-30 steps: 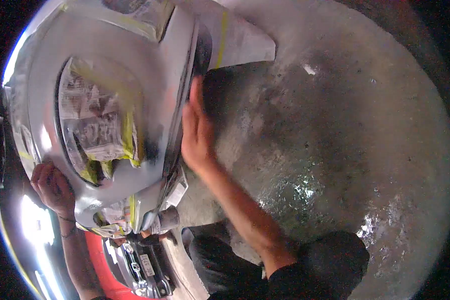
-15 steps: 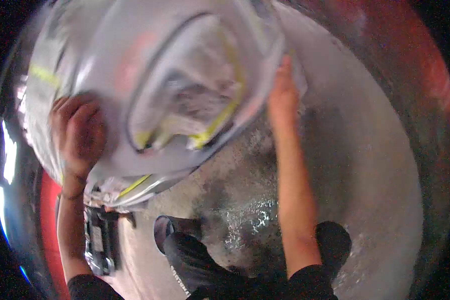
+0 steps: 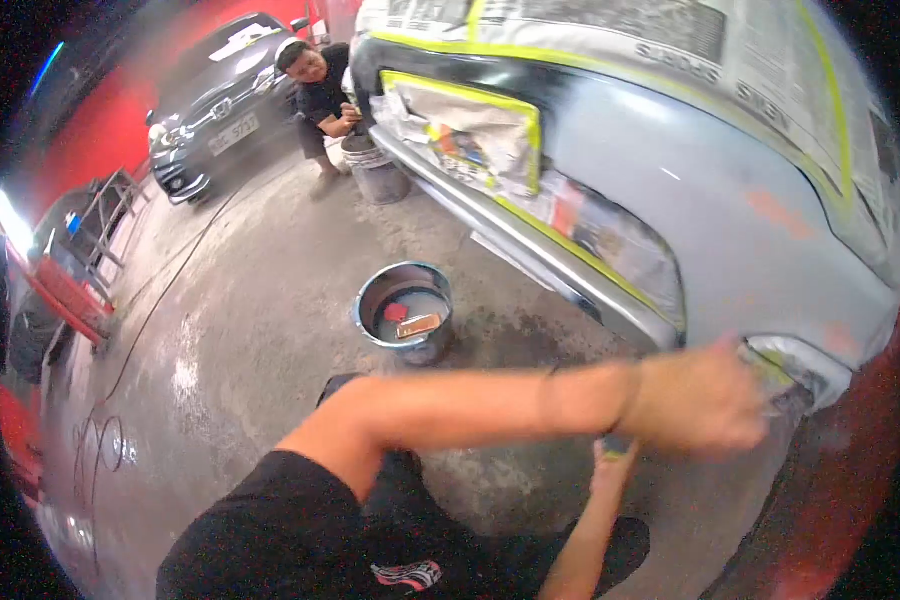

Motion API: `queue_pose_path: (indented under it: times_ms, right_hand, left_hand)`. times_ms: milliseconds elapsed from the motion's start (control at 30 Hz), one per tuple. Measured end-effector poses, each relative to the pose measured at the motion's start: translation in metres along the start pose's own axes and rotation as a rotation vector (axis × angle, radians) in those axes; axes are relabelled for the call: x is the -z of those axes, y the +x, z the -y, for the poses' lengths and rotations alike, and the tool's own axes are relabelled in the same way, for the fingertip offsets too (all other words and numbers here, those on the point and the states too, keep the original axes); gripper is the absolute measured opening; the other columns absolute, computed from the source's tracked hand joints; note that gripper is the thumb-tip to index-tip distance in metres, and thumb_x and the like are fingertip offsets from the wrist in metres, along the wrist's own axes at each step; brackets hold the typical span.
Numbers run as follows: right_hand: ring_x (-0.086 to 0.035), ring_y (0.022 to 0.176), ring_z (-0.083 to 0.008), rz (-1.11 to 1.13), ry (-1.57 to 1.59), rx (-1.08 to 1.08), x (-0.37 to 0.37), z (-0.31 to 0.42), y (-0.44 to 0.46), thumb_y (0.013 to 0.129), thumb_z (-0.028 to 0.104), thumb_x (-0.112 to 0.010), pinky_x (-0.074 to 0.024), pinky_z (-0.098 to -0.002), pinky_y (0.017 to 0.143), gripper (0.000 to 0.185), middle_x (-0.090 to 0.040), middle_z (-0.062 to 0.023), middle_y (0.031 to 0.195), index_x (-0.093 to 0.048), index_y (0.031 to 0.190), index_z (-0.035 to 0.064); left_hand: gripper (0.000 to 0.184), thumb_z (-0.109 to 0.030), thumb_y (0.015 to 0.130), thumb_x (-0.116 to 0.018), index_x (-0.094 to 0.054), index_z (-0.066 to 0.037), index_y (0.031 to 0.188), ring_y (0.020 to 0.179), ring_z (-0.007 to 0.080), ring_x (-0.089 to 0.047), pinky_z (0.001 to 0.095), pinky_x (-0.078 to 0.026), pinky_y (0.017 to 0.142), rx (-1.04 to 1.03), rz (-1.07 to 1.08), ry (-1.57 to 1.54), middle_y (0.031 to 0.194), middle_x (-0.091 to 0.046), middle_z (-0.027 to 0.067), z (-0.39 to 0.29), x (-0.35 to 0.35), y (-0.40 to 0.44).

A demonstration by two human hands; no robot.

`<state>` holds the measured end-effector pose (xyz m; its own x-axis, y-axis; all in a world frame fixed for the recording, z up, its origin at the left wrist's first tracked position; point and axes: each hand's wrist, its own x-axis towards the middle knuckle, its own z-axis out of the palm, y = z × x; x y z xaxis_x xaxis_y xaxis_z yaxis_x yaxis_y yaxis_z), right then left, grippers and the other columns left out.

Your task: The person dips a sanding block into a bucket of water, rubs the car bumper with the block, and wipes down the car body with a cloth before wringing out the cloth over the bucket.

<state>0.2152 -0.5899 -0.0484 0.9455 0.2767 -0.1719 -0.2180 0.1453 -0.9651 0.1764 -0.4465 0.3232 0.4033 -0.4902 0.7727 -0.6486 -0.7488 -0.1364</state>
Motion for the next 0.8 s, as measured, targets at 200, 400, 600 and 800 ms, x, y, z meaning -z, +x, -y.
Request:
queue_pose_path:
  times_ms: [200,400,600,800]
  right_hand:
    - [-0.058,0.121,-0.0222,0.497,0.057,0.0,-0.188,0.003,-0.068,0.107,0.039,-0.054,-0.0522,-0.0396,0.102,0.055,-0.058,-0.0094,0.135,-0.048,0.148,0.0039]
    - [-0.058,0.127,-0.0237,1.018,0.147,-0.055,-0.353,0.019,-0.078,0.108,0.05,-0.047,-0.0481,-0.0403,0.109,0.062,-0.059,-0.0095,0.14,-0.047,0.15,0.0036]
    - [-0.059,0.131,-0.0224,0.969,0.528,-0.66,-0.396,0.069,-0.123,0.109,0.062,-0.035,-0.0451,-0.0391,0.113,0.073,-0.062,-0.0077,0.142,-0.053,0.148,0.0033]
    - [-0.065,0.109,-0.0117,0.893,0.19,-0.227,-0.316,0.108,-0.126,0.109,0.036,-0.057,-0.0512,-0.029,0.094,0.04,-0.072,-0.004,0.121,-0.069,0.132,0.0054]
  left_hand:
    - [0.029,-0.02,0.081,-0.076,-0.063,-0.009,0.105,0.102,0.0362,-0.068,0.0476,-0.057,0.085,0.728,0.101,-0.249,0.102,-0.068,0.0117,-0.063,0.088,-0.223]
    - [0.045,-0.006,0.083,-0.069,-0.053,-0.003,0.125,0.105,0.0377,-0.064,0.0444,-0.051,0.093,1.279,-0.257,-0.068,0.109,-0.061,0.019,-0.058,0.171,-0.249]
    - [0.043,-0.011,0.099,-0.056,-0.048,0.003,0.14,0.125,0.0327,-0.055,0.0403,-0.042,0.11,1.381,-0.426,0.074,0.129,-0.056,0.0199,-0.04,0.187,-0.312]
    - [0.054,-0.032,0.113,-0.047,-0.043,0.001,0.155,0.134,0.0287,-0.054,0.036,-0.042,0.112,1.4,-0.055,-0.291,0.143,-0.057,0.0201,-0.028,0.164,-0.341]
